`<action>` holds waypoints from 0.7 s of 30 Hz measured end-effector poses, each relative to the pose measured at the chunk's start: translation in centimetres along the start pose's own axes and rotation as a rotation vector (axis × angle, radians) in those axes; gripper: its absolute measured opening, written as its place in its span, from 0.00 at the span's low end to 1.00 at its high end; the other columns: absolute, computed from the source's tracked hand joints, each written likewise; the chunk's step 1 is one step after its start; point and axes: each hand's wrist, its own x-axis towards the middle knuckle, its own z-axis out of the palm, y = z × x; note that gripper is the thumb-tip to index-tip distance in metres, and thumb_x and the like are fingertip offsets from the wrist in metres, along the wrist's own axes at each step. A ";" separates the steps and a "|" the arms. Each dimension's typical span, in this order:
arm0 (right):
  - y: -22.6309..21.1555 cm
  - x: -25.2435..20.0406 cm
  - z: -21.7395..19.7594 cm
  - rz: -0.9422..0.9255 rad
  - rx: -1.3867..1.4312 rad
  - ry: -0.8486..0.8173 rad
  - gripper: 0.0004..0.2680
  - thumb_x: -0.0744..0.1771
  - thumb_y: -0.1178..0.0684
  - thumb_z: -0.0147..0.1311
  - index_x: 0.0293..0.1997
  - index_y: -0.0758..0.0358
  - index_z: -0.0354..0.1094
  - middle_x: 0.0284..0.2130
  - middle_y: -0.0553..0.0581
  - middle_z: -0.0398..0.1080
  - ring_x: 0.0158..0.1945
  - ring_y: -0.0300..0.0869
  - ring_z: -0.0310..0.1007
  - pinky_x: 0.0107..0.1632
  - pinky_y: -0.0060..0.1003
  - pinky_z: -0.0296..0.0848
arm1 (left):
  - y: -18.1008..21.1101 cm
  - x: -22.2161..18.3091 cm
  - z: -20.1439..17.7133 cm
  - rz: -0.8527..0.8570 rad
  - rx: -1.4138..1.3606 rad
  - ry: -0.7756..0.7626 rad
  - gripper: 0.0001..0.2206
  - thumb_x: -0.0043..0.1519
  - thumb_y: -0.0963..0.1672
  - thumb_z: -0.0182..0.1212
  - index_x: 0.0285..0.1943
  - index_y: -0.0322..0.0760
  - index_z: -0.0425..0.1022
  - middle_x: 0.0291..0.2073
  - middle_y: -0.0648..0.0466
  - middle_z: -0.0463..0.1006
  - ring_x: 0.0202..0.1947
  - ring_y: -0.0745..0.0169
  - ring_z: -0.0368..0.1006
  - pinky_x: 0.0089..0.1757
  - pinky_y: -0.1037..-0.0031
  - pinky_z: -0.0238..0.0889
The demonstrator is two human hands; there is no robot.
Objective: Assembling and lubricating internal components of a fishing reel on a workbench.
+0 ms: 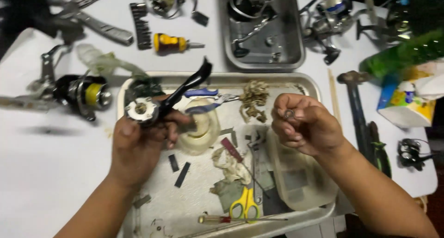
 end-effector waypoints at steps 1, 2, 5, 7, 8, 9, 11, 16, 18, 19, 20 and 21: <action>-0.1 -0.2 -0.2 -0.001 0.075 -0.015 0.07 0.64 0.58 0.53 0.41 0.71 0.65 0.22 0.60 0.60 0.18 0.36 0.49 0.18 0.26 0.48 | -0.1 0.1 -0.2 -0.028 -0.039 0.027 0.28 0.66 0.56 0.60 0.60 0.28 0.68 0.46 0.32 0.81 0.31 0.59 0.76 0.33 0.75 0.69; -0.1 -0.4 -0.5 0.007 0.155 -0.033 0.06 0.65 0.57 0.52 0.41 0.70 0.64 0.23 0.60 0.59 0.20 0.36 0.50 0.18 0.25 0.49 | -0.1 -0.1 -0.4 -0.058 -0.076 0.065 0.27 0.66 0.55 0.59 0.60 0.28 0.69 0.45 0.30 0.81 0.30 0.57 0.75 0.31 0.74 0.66; 0.1 -0.9 -0.9 -0.017 0.229 -0.097 0.06 0.66 0.56 0.51 0.41 0.69 0.62 0.26 0.60 0.60 0.22 0.38 0.52 0.20 0.25 0.52 | -0.5 -0.3 -1.1 -0.088 -0.133 0.065 0.25 0.67 0.53 0.60 0.57 0.25 0.72 0.46 0.23 0.78 0.31 0.50 0.73 0.34 0.69 0.66; 0.3 -1.1 -1.6 -0.037 0.232 -0.123 0.06 0.66 0.57 0.49 0.41 0.69 0.62 0.27 0.60 0.60 0.24 0.38 0.54 0.21 0.25 0.55 | -0.9 -0.5 -1.5 -0.119 -0.111 0.072 0.27 0.66 0.55 0.60 0.58 0.24 0.71 0.47 0.23 0.78 0.32 0.50 0.72 0.34 0.68 0.65; 0.5 -1.1 -1.9 -0.052 0.236 -0.160 0.05 0.66 0.57 0.48 0.42 0.68 0.61 0.28 0.60 0.61 0.26 0.38 0.57 0.22 0.25 0.58 | -0.8 -0.7 -1.8 -0.142 -0.083 0.086 0.30 0.66 0.57 0.59 0.60 0.24 0.71 0.47 0.23 0.78 0.32 0.50 0.72 0.33 0.67 0.64; 0.6 -1.1 -2.1 -0.056 0.236 -0.160 0.05 0.66 0.57 0.48 0.42 0.68 0.61 0.28 0.60 0.61 0.26 0.38 0.57 0.22 0.25 0.58 | -0.8 -0.6 -1.8 -0.142 -0.081 0.082 0.30 0.66 0.57 0.59 0.60 0.24 0.71 0.47 0.23 0.78 0.32 0.50 0.72 0.33 0.67 0.64; 0.7 -1.0 -2.3 -0.071 0.251 -0.166 0.06 0.67 0.57 0.47 0.42 0.69 0.60 0.29 0.60 0.61 0.26 0.38 0.57 0.22 0.25 0.59 | -0.7 -0.5 -1.6 -0.106 -0.082 0.035 0.26 0.69 0.54 0.57 0.61 0.26 0.72 0.47 0.23 0.79 0.33 0.51 0.74 0.33 0.68 0.67; 0.9 -0.9 -2.4 -0.067 0.255 -0.134 0.06 0.66 0.57 0.48 0.41 0.69 0.61 0.26 0.60 0.60 0.24 0.38 0.54 0.21 0.25 0.55 | -0.5 -0.5 -1.3 -0.116 -0.059 0.043 0.29 0.69 0.56 0.57 0.59 0.21 0.73 0.47 0.23 0.79 0.32 0.51 0.73 0.33 0.68 0.66; 0.9 -0.8 -2.3 -0.070 0.264 -0.129 0.06 0.65 0.57 0.49 0.40 0.69 0.61 0.26 0.61 0.61 0.23 0.38 0.54 0.20 0.25 0.54 | -0.6 -0.5 -1.4 -0.116 -0.052 0.045 0.29 0.68 0.56 0.57 0.58 0.21 0.73 0.47 0.23 0.79 0.32 0.51 0.73 0.33 0.68 0.65; 0.9 -0.8 -2.3 -0.070 0.260 -0.132 0.06 0.66 0.57 0.49 0.40 0.69 0.61 0.26 0.60 0.60 0.23 0.38 0.54 0.20 0.25 0.53 | -0.6 -0.5 -1.4 -0.121 -0.057 0.038 0.29 0.68 0.56 0.57 0.56 0.21 0.74 0.48 0.23 0.79 0.32 0.51 0.72 0.33 0.68 0.65; 0.8 -0.8 -2.2 -0.070 0.255 -0.136 0.06 0.66 0.56 0.49 0.40 0.68 0.61 0.25 0.60 0.60 0.23 0.38 0.54 0.21 0.25 0.52 | -0.7 -0.5 -1.5 -0.125 -0.063 0.032 0.29 0.68 0.56 0.57 0.55 0.20 0.75 0.48 0.23 0.79 0.32 0.51 0.72 0.33 0.67 0.65; 0.9 -0.8 -2.1 -0.070 0.255 -0.137 0.06 0.66 0.56 0.49 0.40 0.68 0.61 0.25 0.60 0.60 0.23 0.38 0.54 0.21 0.25 0.52 | -0.7 -0.5 -1.5 -0.124 -0.062 0.032 0.29 0.68 0.56 0.57 0.55 0.20 0.75 0.48 0.23 0.79 0.32 0.51 0.72 0.33 0.67 0.65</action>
